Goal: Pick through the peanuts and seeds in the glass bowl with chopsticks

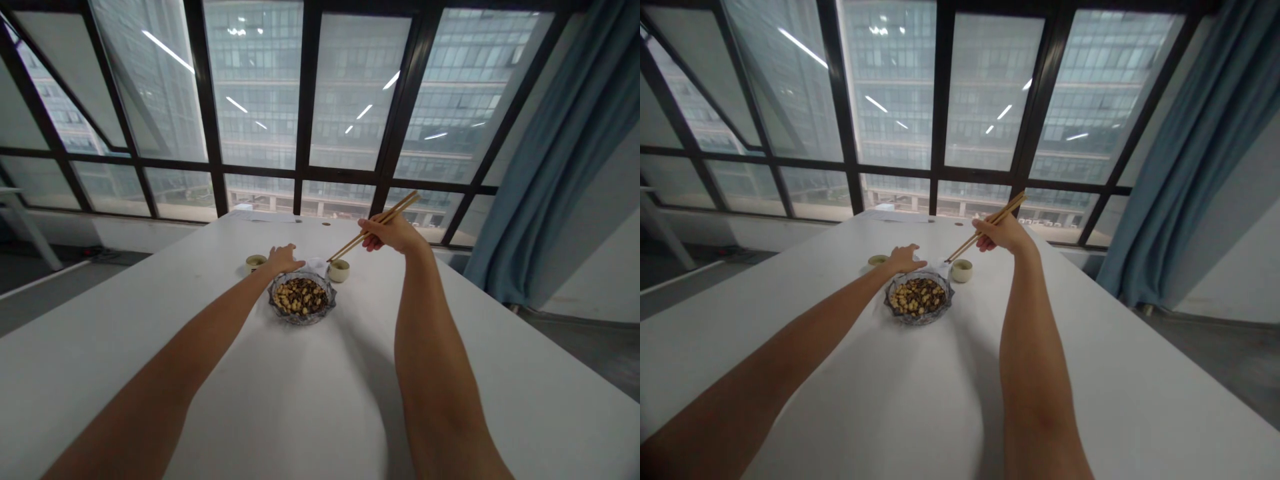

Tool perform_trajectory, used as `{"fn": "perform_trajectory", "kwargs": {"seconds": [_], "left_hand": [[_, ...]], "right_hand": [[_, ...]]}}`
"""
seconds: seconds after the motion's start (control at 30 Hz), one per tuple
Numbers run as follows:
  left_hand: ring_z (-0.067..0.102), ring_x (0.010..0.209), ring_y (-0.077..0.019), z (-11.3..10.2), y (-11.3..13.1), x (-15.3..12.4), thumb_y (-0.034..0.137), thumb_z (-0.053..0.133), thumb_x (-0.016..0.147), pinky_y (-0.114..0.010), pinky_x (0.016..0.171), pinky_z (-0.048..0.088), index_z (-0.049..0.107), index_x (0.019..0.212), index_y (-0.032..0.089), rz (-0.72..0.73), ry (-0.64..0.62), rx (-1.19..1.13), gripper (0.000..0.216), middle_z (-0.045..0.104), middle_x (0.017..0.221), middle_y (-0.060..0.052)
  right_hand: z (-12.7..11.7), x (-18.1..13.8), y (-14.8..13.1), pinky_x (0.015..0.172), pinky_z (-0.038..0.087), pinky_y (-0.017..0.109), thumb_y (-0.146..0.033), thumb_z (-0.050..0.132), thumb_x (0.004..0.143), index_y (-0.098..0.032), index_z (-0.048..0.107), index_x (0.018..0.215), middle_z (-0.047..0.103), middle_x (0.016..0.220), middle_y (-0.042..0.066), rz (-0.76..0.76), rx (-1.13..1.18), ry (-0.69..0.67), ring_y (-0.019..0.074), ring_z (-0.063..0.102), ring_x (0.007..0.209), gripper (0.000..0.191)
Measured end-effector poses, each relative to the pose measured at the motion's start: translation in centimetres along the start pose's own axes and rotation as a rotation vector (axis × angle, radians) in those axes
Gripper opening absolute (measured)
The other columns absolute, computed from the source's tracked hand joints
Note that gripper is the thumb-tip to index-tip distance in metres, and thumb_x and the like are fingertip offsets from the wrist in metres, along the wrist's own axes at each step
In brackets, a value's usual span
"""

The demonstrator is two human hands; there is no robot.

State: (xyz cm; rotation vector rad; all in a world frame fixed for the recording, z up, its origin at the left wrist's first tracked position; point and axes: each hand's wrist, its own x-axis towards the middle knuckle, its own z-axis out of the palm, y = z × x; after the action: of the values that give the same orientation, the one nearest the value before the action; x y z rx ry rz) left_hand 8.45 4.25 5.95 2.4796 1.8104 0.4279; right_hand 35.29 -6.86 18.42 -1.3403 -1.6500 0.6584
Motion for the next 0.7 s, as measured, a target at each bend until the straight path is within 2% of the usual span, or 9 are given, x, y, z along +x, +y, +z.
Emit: {"fn": "perform_trajectory", "kwargs": {"seconds": [0.07, 0.13, 0.2, 0.27, 0.37, 0.5, 0.7], "left_hand": [[0.05, 0.14, -0.0333, 0.5, 1.2, 0.2, 0.058, 0.058, 0.087, -0.052, 0.122, 0.02, 0.041, 0.145, 0.017, 0.085, -0.02, -0.043, 0.073, 0.056, 0.148, -0.018], [0.05, 0.14, -0.0327, 1.0, 2.2, 0.4, 0.058, 0.059, 0.087, -0.055, 0.122, 0.019, 0.038, 0.147, 0.018, 0.147, -0.055, -0.088, 0.074, 0.054, 0.149, -0.018], [0.052, 0.138, -0.0328, 1.4, 2.8, 0.5, 0.056, 0.062, 0.087, -0.056, 0.12, 0.024, 0.037, 0.147, 0.02, 0.178, -0.076, -0.122, 0.074, 0.057, 0.147, -0.017], [0.057, 0.133, -0.032, 1.6, 3.0, 0.7, 0.052, 0.067, 0.085, -0.052, 0.116, 0.034, 0.038, 0.146, 0.021, 0.205, -0.071, -0.157, 0.075, 0.062, 0.141, -0.017], [0.061, 0.127, -0.0304, 1.5, 2.6, 0.7, 0.041, 0.078, 0.078, -0.044, 0.11, 0.044, 0.042, 0.145, 0.019, 0.324, 0.034, -0.213, 0.078, 0.064, 0.138, -0.016], [0.05, 0.136, -0.0298, 1.1, 2.2, 0.4, 0.031, 0.077, 0.079, -0.047, 0.117, 0.039, 0.045, 0.145, 0.023, 0.506, 0.23, -0.235, 0.073, 0.055, 0.148, -0.013], [0.048, 0.137, -0.0291, 0.8, 2.3, -0.1, 0.032, 0.076, 0.081, -0.045, 0.119, 0.037, 0.044, 0.147, 0.021, 0.513, 0.249, -0.23, 0.074, 0.053, 0.148, -0.012]], "right_hand": [[0.0, 0.0, 0.0, 0.039, 0.051, 0.019, -0.033, 0.073, 0.092, -0.012, 0.064, 0.067, 0.07, 0.054, 0.009, 0.009, -0.037, 0.009, 0.0138, 0.065, 0.042, 0.034], [0.0, -0.1, 0.0, 0.039, 0.051, 0.019, -0.03, 0.072, 0.093, -0.013, 0.063, 0.068, 0.07, 0.054, 0.008, -0.001, -0.052, 0.006, 0.014, 0.065, 0.042, 0.032], [-0.1, -0.2, -0.1, 0.039, 0.05, 0.019, -0.03, 0.072, 0.093, -0.013, 0.063, 0.068, 0.07, 0.053, 0.008, -0.022, -0.054, 0.002, 0.0139, 0.065, 0.042, 0.031], [-0.1, -0.3, -0.1, 0.038, 0.05, 0.019, -0.032, 0.073, 0.092, -0.013, 0.063, 0.068, 0.07, 0.053, 0.008, -0.053, -0.055, 0.0, 0.0136, 0.064, 0.041, 0.032], [-0.2, -0.1, 0.1, 0.038, 0.049, 0.018, -0.038, 0.073, 0.092, -0.014, 0.062, 0.068, 0.07, 0.055, 0.008, -0.112, -0.069, 0.024, 0.0134, 0.065, 0.042, 0.036], [0.0, 0.4, 0.5, 0.038, 0.049, 0.02, -0.044, 0.071, 0.091, -0.014, 0.061, 0.068, 0.07, 0.055, 0.008, -0.154, -0.086, 0.072, 0.0137, 0.064, 0.041, 0.039], [0.6, 0.8, 0.7, 0.039, 0.05, 0.021, -0.043, 0.072, 0.09, -0.014, 0.061, 0.069, 0.07, 0.055, 0.008, -0.162, -0.077, 0.062, 0.0138, 0.063, 0.041, 0.038]]}}
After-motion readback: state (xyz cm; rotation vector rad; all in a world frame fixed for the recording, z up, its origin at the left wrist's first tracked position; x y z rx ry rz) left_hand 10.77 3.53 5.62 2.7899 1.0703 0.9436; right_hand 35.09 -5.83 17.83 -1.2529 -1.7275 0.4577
